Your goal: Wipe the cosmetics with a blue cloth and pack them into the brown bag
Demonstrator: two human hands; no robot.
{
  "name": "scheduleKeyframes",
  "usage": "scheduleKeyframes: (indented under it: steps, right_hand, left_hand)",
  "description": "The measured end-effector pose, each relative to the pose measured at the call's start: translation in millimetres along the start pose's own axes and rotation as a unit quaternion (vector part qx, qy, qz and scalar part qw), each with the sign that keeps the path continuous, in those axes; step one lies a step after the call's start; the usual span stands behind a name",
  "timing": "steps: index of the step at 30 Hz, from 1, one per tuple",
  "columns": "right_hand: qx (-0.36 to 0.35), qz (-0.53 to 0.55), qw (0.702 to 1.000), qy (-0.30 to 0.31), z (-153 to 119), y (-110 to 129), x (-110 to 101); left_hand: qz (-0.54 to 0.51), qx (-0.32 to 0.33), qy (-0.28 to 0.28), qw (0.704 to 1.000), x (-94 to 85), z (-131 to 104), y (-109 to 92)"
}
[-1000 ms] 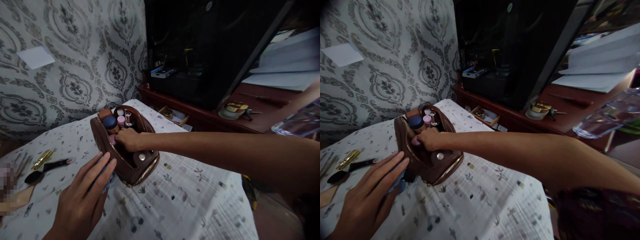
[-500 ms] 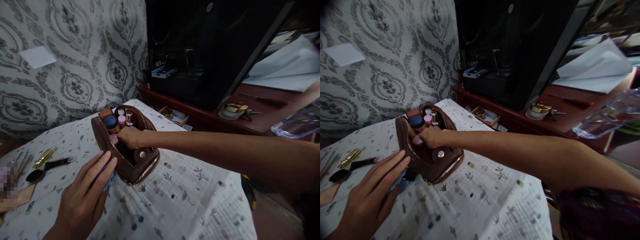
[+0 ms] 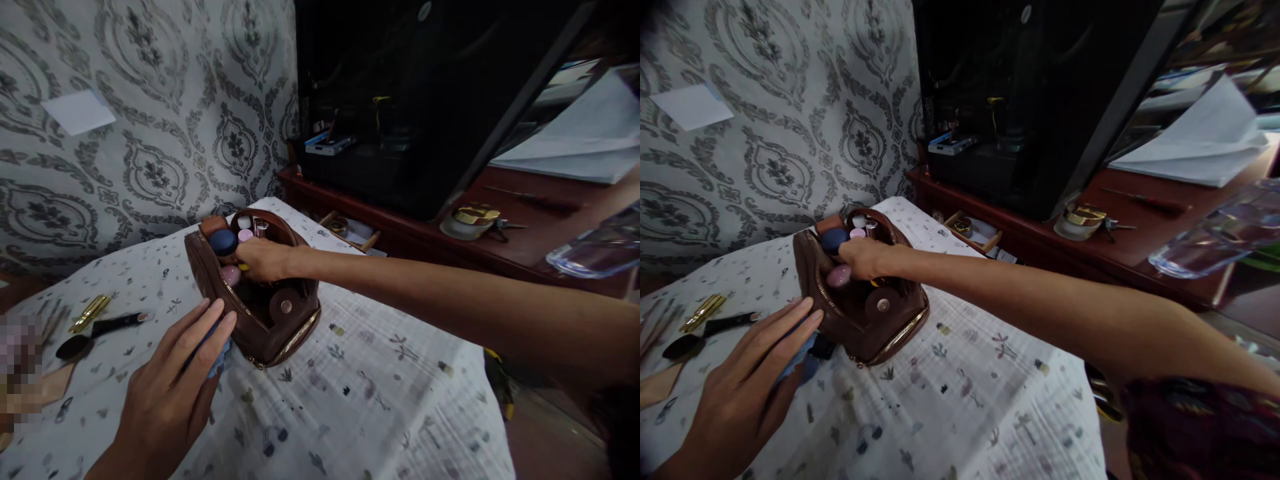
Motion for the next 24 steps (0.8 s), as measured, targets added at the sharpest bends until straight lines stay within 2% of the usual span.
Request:
scheduleKeyframes:
  steps: [2, 4, 11, 16, 24]
  right_hand:
    - [0.032, -0.001, 0.999, -0.027, 0, -5, -7]
    - [0.040, -0.004, 0.999, -0.025, -2, -5, -9]
    - [0.007, -0.052, 0.997, 0.052, -5, 8, 14]
    - [-0.006, -0.080, 0.995, 0.051, 1, 10, 23]
    - [0.030, -0.091, 0.994, 0.046, 4, 13, 26]
  left_hand:
    - [0.002, 0.005, -0.001, 1.000, 0.8, 0, 1]
    - [0.003, 0.016, -0.002, 1.000, 1.5, -1, 2]
    - [-0.013, -0.011, -0.004, 1.000, 3.1, -1, -1]
    - [-0.012, -0.012, -0.010, 1.000, 4.5, -2, -2]
    - [-0.008, -0.012, -0.012, 1.000, 4.4, -1, -3]
Point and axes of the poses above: each hand's wrist, its own z-axis towards the middle knuckle, its own x-axis out of the palm, y = z × x, the point moved 3 cm from there along z, towards the middle knuckle, and after that the axes turned 3 degrees about -x, right-handed, at the moved point
